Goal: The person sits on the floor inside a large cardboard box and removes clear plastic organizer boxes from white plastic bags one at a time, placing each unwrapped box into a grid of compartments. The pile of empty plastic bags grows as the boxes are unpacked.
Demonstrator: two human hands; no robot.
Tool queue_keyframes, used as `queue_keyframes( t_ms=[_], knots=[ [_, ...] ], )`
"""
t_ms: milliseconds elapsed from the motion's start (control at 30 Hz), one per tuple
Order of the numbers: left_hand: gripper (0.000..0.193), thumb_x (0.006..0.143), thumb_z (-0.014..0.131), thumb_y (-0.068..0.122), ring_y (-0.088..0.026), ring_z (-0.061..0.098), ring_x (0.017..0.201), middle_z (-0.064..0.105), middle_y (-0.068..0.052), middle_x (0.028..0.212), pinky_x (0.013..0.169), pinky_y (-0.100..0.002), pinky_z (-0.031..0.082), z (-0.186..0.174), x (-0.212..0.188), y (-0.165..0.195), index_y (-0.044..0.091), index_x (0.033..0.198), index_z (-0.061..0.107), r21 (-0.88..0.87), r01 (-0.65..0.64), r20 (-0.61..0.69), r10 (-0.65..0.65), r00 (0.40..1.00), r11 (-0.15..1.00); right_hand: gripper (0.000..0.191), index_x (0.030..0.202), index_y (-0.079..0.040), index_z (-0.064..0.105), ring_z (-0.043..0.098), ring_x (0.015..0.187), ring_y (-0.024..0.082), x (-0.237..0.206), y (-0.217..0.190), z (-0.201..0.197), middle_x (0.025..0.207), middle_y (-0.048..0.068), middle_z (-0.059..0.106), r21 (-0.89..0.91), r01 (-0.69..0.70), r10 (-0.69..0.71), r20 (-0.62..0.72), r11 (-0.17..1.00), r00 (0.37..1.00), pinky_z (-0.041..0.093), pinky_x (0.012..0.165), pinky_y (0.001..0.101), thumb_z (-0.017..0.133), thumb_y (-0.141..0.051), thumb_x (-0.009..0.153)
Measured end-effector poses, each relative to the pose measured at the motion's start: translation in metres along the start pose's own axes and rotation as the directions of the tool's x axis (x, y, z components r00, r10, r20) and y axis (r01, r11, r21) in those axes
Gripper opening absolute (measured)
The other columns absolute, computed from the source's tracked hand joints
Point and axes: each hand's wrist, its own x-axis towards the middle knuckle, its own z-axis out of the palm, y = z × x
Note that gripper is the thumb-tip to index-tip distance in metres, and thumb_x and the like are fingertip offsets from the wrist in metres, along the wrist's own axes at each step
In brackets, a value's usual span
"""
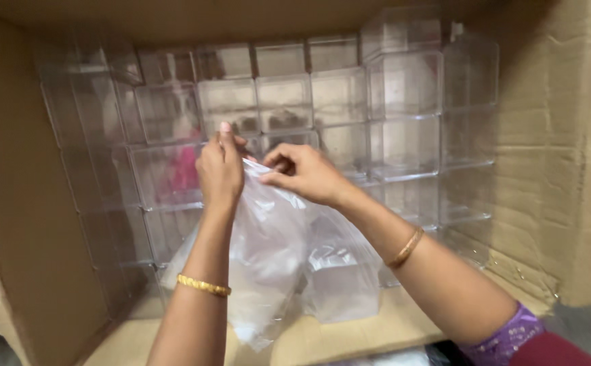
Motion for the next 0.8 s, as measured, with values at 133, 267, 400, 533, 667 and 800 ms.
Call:
queue_keyframes(
  t_ms=[133,267,400,533,667,800],
  knots=[
    [0.026,0.093,0.064,0.028,-0.012,0.07,0.091,0.076,-0.008,0.098,0.087,-0.028,0.052,-0.013,-0.006,-0.005,0.013,0.114,0.063,-0.427,0.167,0.353,-0.006,0.935,0.888,0.018,0.1,0.0,0.081,0.063,0.077,0.007,-0.002,0.021,-0.015,0.084,0.001,0.075,0.225,-0.068,0.085,-0.063,0.972,0.994,0.052,0.07,0.0248,0.08,-0.014,0.089],
    [0.027,0.09,0.076,0.019,-0.011,0.07,0.096,0.079,-0.004,0.107,0.086,-0.027,0.055,-0.013,-0.012,-0.019,0.0,0.109,0.074,-0.516,0.204,0.452,0.063,0.89,0.832,0.018,0.104,-0.004,0.081,0.07,0.081,0.007,-0.004,0.024,-0.026,0.091,0.004,0.08,0.172,-0.083,0.105,-0.124,0.982,0.987,0.057,0.074,0.025,0.075,-0.012,0.09],
    [0.026,0.095,0.077,0.019,-0.009,0.06,0.083,0.073,-0.005,0.097,0.074,-0.025,0.048,0.001,-0.017,-0.025,-0.002,0.11,0.076,-0.437,0.22,0.375,-0.046,0.926,0.872,0.022,0.111,-0.008,0.079,0.076,0.084,0.007,-0.01,0.008,-0.028,0.097,0.006,0.081,-0.204,-0.123,0.079,-0.21,0.971,0.974,0.059,0.076,0.0266,0.07,-0.014,0.092],
    [0.022,0.093,0.075,0.02,-0.008,0.06,0.079,0.071,-0.001,0.092,0.07,-0.024,0.048,0.006,-0.02,-0.022,0.004,0.109,0.075,-0.489,0.344,0.475,-0.087,0.876,0.802,0.025,0.116,-0.008,0.078,0.075,0.087,0.011,-0.016,0.003,-0.032,0.103,0.009,0.079,-0.248,-0.078,0.009,-0.267,0.966,0.964,0.059,0.077,0.028,0.069,-0.016,0.094],
    [0.025,0.097,0.067,0.027,-0.009,0.065,0.078,0.074,-0.001,0.089,0.071,-0.025,0.053,-0.001,-0.02,-0.022,0.004,0.101,0.076,-0.454,0.514,0.651,-0.123,0.749,0.728,0.025,0.111,-0.001,0.078,0.073,0.088,0.012,-0.015,0.026,-0.036,0.102,0.007,0.079,0.394,-0.002,0.093,-0.211,0.919,0.973,0.059,0.08,0.0266,0.071,-0.019,0.095],
    [0.029,0.097,0.065,0.036,-0.01,0.063,0.081,0.069,0.002,0.088,0.073,-0.026,0.053,-0.018,-0.015,-0.031,0.009,0.095,0.072,-0.54,0.457,0.58,-0.081,0.811,0.707,0.038,0.097,0.007,0.075,0.05,0.062,0.01,-0.027,0.052,-0.047,0.08,0.008,0.067,0.743,-0.328,0.202,0.258,0.583,0.945,0.041,0.053,0.025,0.07,-0.029,0.107]
  ],
)
